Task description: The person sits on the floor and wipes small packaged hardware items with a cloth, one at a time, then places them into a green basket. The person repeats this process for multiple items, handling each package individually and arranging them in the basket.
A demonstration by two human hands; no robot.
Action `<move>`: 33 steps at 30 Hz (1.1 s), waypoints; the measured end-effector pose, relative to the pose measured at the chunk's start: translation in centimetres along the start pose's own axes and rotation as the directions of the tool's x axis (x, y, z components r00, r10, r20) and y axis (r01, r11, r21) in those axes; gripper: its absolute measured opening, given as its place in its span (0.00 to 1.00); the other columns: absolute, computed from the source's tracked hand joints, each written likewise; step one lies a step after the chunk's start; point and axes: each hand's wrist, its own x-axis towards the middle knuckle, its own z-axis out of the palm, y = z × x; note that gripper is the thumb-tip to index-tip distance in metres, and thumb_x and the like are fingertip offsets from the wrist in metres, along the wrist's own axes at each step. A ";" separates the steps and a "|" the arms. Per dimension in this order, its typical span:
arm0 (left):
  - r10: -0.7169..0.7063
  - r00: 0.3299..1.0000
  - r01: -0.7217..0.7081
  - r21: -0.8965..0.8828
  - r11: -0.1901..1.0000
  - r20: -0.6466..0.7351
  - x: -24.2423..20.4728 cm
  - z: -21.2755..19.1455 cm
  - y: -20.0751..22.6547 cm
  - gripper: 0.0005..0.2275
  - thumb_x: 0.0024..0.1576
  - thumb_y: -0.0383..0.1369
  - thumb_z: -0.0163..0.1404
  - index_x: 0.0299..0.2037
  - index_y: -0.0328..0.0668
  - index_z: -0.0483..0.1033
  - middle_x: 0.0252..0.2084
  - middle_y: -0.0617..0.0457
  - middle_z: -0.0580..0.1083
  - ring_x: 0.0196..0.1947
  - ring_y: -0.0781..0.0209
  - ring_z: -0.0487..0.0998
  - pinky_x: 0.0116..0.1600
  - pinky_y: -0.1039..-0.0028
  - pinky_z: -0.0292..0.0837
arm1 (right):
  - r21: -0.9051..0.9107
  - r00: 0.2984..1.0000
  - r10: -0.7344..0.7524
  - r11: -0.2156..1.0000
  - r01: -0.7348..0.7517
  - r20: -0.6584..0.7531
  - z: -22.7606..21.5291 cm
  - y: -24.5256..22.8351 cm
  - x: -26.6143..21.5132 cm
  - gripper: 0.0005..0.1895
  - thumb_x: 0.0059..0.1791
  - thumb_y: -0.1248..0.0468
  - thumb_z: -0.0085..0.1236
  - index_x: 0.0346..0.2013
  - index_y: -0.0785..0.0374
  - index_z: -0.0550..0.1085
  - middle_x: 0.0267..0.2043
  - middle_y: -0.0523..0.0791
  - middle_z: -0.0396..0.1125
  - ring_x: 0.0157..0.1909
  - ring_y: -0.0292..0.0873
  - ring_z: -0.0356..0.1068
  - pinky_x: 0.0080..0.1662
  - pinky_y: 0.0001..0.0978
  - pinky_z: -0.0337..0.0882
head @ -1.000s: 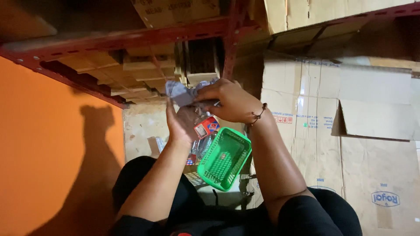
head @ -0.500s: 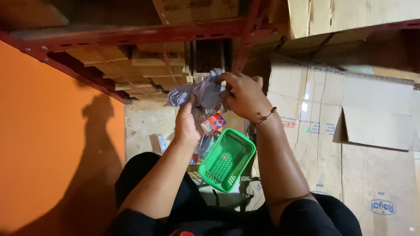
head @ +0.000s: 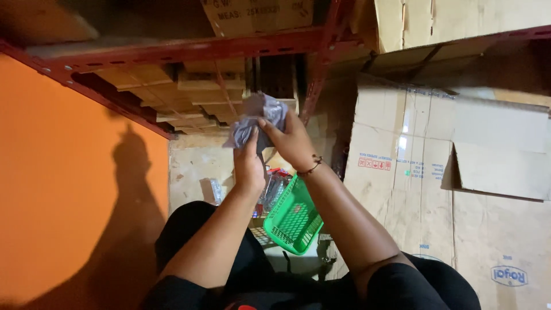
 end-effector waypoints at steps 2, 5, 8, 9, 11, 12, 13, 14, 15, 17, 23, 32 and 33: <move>-0.071 0.997 0.079 0.316 0.946 -0.034 0.1 0.9 1.0 0.16 0.56 0.43 0.61 0.52 0.49 0.79 0.48 0.54 0.80 0.52 0.60 0.79 0.66 0.63 0.65 | 0.455 0.993 0.037 0.890 0.017 -0.109 0.7 0.8 0.1 0.20 0.43 0.69 0.69 0.48 0.64 0.72 0.40 0.46 0.71 0.45 0.41 0.69 0.47 0.35 0.73; 0.040 0.992 -0.066 0.223 0.973 0.120 -1.7 1.3 -0.3 0.20 0.57 0.34 0.59 0.59 0.40 0.72 0.53 0.44 0.76 0.54 0.53 0.78 0.61 0.59 0.73 | 0.539 0.978 0.072 0.841 0.045 -0.194 0.5 0.8 0.6 0.20 0.39 0.70 0.73 0.43 0.63 0.74 0.37 0.45 0.73 0.41 0.39 0.71 0.43 0.31 0.74; 0.130 0.983 -0.159 0.247 0.956 0.131 -3.5 1.6 -1.2 0.19 0.59 0.28 0.55 0.60 0.46 0.67 0.54 0.47 0.75 0.55 0.60 0.75 0.61 0.63 0.73 | 0.518 0.962 0.134 0.855 0.010 -0.239 0.7 1.7 0.9 0.20 0.36 0.64 0.78 0.39 0.58 0.77 0.31 0.44 0.74 0.33 0.36 0.73 0.36 0.28 0.73; 0.129 0.983 -0.158 0.247 0.956 0.131 -3.5 1.7 -0.9 0.19 0.59 0.28 0.55 0.60 0.46 0.67 0.54 0.47 0.75 0.55 0.60 0.75 0.61 0.63 0.73 | 0.518 0.961 0.135 0.855 0.009 -0.240 0.8 2.0 0.9 0.20 0.36 0.64 0.78 0.39 0.58 0.77 0.31 0.44 0.74 0.33 0.36 0.73 0.36 0.28 0.73; 0.218 0.957 -0.270 0.310 0.912 0.193 -3.7 1.9 -0.4 0.21 0.59 0.27 0.53 0.62 0.36 0.61 0.58 0.38 0.69 0.59 0.49 0.70 0.66 0.55 0.69 | 0.543 0.938 0.174 0.839 0.018 -0.300 1.0 2.6 1.0 0.17 0.39 0.66 0.77 0.37 0.59 0.76 0.30 0.43 0.73 0.32 0.37 0.71 0.36 0.28 0.72; 0.219 0.957 -0.270 0.308 0.912 0.192 -2.4 1.1 -1.2 0.21 0.59 0.27 0.53 0.62 0.36 0.61 0.58 0.38 0.69 0.59 0.49 0.70 0.66 0.55 0.69 | 0.542 0.939 0.172 0.840 0.018 -0.299 0.8 1.9 1.0 0.17 0.39 0.66 0.77 0.37 0.59 0.76 0.30 0.43 0.73 0.32 0.37 0.71 0.36 0.28 0.72; 0.250 0.954 -0.292 0.325 0.900 0.167 -1.1 0.3 -2.0 0.23 0.58 0.26 0.54 0.63 0.39 0.60 0.58 0.41 0.67 0.59 0.51 0.69 0.66 0.55 0.67 | 0.522 0.916 0.152 0.850 0.071 -0.371 0.6 1.2 1.0 0.17 0.39 0.65 0.76 0.35 0.59 0.74 0.28 0.42 0.71 0.31 0.35 0.68 0.35 0.26 0.69; 0.281 0.949 -0.314 0.342 0.886 0.142 0.2 -0.5 -2.8 0.26 0.57 0.25 0.56 0.64 0.42 0.59 0.59 0.44 0.65 0.58 0.53 0.68 0.67 0.55 0.65 | 0.498 0.888 0.131 0.858 0.121 -0.441 0.4 0.6 0.9 0.17 0.40 0.64 0.76 0.33 0.59 0.73 0.27 0.41 0.68 0.31 0.34 0.65 0.35 0.24 0.66; 0.282 0.949 -0.314 0.341 0.886 0.143 -0.3 -0.3 -2.1 0.26 0.57 0.25 0.56 0.64 0.42 0.59 0.59 0.44 0.65 0.58 0.53 0.68 0.67 0.55 0.65 | 0.498 0.887 0.130 0.858 0.123 -0.442 0.0 0.7 1.0 0.17 0.40 0.64 0.76 0.33 0.59 0.73 0.27 0.41 0.68 0.31 0.34 0.65 0.35 0.24 0.66; 0.489 0.840 -0.540 0.438 0.719 0.235 -1.2 0.2 -0.5 0.30 0.54 0.28 0.61 0.63 0.43 0.56 0.55 0.49 0.61 0.54 0.57 0.63 0.59 0.69 0.60 | 0.396 0.847 0.090 0.906 0.149 -0.524 -0.9 0.9 1.2 0.17 0.41 0.59 0.76 0.30 0.58 0.72 0.24 0.39 0.67 0.27 0.33 0.64 0.32 0.24 0.64; 0.411 0.651 -0.670 0.230 0.705 0.638 -4.6 2.4 2.3 0.20 0.67 0.26 0.37 0.70 0.30 0.58 0.69 0.35 0.60 0.72 0.38 0.58 0.74 0.54 0.56 | 0.324 0.868 0.027 0.933 0.156 -0.497 -0.7 -0.2 0.5 0.14 0.45 0.57 0.73 0.26 0.56 0.73 0.20 0.37 0.63 0.23 0.30 0.62 0.26 0.20 0.60; 0.200 0.904 -0.310 0.255 0.916 0.379 0.4 0.1 -0.3 0.20 0.66 0.30 0.45 0.66 0.36 0.55 0.54 0.41 0.69 0.52 0.51 0.73 0.59 0.57 0.71 | 0.166 0.970 -0.176 0.965 0.204 -0.170 0.4 1.0 -0.4 0.09 0.57 0.62 0.51 0.47 0.58 0.78 0.38 0.51 0.74 0.47 0.43 0.74 0.48 0.44 0.74; 0.197 0.905 -0.306 0.257 0.917 0.377 1.0 0.0 -0.4 0.20 0.66 0.30 0.45 0.66 0.36 0.55 0.54 0.41 0.69 0.52 0.51 0.73 0.59 0.57 0.71 | 0.167 0.970 -0.173 0.965 0.201 -0.169 0.2 -0.3 -1.0 0.09 0.57 0.62 0.51 0.47 0.58 0.78 0.38 0.51 0.74 0.47 0.43 0.74 0.48 0.44 0.74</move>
